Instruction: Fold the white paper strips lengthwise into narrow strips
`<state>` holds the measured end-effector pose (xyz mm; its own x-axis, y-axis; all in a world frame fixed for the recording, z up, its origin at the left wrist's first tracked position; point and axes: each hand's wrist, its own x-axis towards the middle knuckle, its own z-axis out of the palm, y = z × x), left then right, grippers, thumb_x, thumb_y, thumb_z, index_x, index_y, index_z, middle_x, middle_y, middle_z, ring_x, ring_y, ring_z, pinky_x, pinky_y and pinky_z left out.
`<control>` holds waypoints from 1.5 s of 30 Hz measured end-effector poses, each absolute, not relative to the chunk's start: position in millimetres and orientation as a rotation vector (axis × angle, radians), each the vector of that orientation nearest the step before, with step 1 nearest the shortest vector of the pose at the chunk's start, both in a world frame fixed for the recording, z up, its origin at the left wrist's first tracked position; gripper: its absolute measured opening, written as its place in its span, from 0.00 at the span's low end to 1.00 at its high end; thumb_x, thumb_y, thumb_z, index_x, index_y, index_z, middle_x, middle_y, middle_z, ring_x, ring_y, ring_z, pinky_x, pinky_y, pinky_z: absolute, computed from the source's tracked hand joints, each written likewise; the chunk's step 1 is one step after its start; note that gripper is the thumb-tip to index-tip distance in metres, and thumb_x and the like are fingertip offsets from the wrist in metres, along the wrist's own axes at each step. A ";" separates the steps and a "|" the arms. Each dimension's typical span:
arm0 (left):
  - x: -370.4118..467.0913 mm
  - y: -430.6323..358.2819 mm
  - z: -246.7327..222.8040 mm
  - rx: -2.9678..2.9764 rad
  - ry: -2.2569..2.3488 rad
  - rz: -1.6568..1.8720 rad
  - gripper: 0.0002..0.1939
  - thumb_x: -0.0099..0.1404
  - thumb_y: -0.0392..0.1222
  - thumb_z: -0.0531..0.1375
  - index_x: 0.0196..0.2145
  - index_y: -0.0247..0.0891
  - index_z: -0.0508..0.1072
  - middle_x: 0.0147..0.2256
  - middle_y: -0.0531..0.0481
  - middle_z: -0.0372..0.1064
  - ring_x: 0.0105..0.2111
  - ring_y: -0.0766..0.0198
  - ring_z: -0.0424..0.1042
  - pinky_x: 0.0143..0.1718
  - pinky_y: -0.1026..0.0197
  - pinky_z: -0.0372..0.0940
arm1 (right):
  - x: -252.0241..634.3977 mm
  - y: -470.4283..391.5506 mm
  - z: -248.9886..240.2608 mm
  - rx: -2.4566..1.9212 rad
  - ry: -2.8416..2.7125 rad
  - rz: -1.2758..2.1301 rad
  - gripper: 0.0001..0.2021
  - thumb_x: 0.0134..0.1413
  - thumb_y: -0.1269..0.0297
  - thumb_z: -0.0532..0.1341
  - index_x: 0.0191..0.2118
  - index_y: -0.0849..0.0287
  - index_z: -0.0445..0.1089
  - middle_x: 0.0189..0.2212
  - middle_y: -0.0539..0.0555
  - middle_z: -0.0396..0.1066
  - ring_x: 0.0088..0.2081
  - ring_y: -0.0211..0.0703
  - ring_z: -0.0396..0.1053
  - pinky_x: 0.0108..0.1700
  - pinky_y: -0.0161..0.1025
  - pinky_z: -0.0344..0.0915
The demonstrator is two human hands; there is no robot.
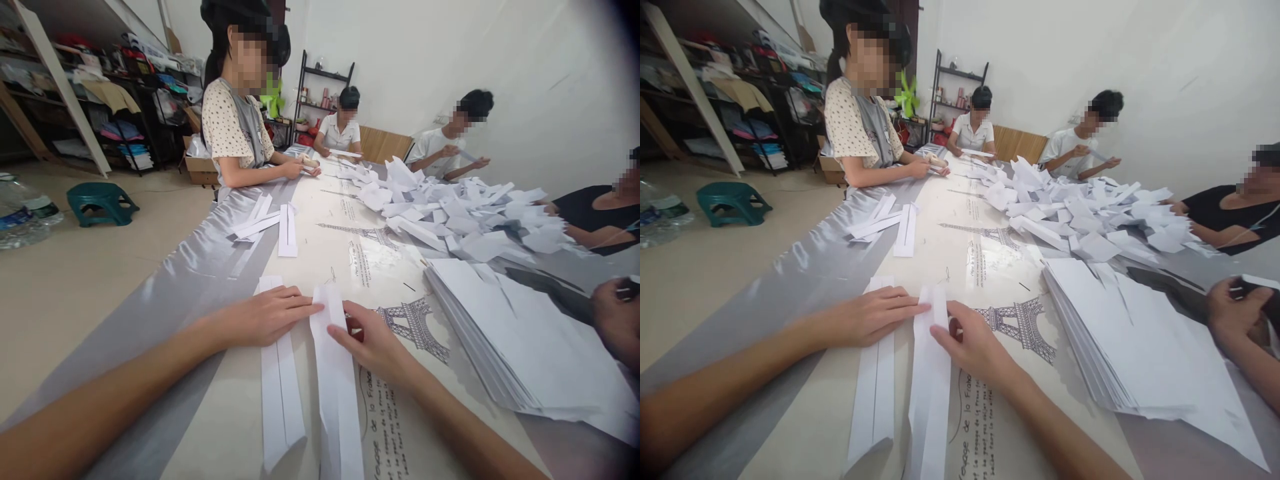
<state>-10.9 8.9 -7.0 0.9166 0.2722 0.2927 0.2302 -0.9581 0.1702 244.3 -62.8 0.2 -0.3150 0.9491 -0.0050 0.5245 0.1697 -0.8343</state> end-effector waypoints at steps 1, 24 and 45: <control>-10.6 8.8 -7.0 2.959 0.386 0.475 0.27 0.76 0.29 0.44 0.69 0.39 0.55 0.53 0.40 0.71 0.51 0.54 0.68 0.53 0.52 0.64 | 244.2 -62.0 -1.8 -1.414 -1.921 0.947 0.11 0.66 0.54 0.57 0.38 0.55 0.69 0.30 0.51 0.66 0.29 0.42 0.60 0.29 0.39 0.61; -3.9 3.2 -5.7 2.919 0.321 0.445 0.20 0.77 0.44 0.53 0.63 0.45 0.66 0.63 0.40 0.63 0.62 0.49 0.63 0.63 0.46 0.58 | 250.5 -53.9 -12.3 -1.524 -1.920 0.799 0.09 0.63 0.54 0.59 0.39 0.54 0.65 0.23 0.45 0.57 0.25 0.40 0.55 0.29 0.39 0.56; 8.9 -7.3 -25.0 3.069 1.044 0.549 0.20 0.79 0.48 0.46 0.50 0.30 0.71 0.50 0.34 0.72 0.51 0.47 0.70 0.50 0.48 0.66 | 252.9 -53.0 -23.4 -1.271 -2.400 0.350 0.22 0.72 0.64 0.51 0.68 0.55 0.61 0.66 0.54 0.62 0.68 0.50 0.57 0.69 0.57 0.58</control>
<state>8.9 -7.3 -25.0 0.7441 0.5651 0.3562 0.6139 -0.7888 -0.0309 252.9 -53.0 -23.4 -0.5062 0.8311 0.2303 0.7307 0.5552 -0.3974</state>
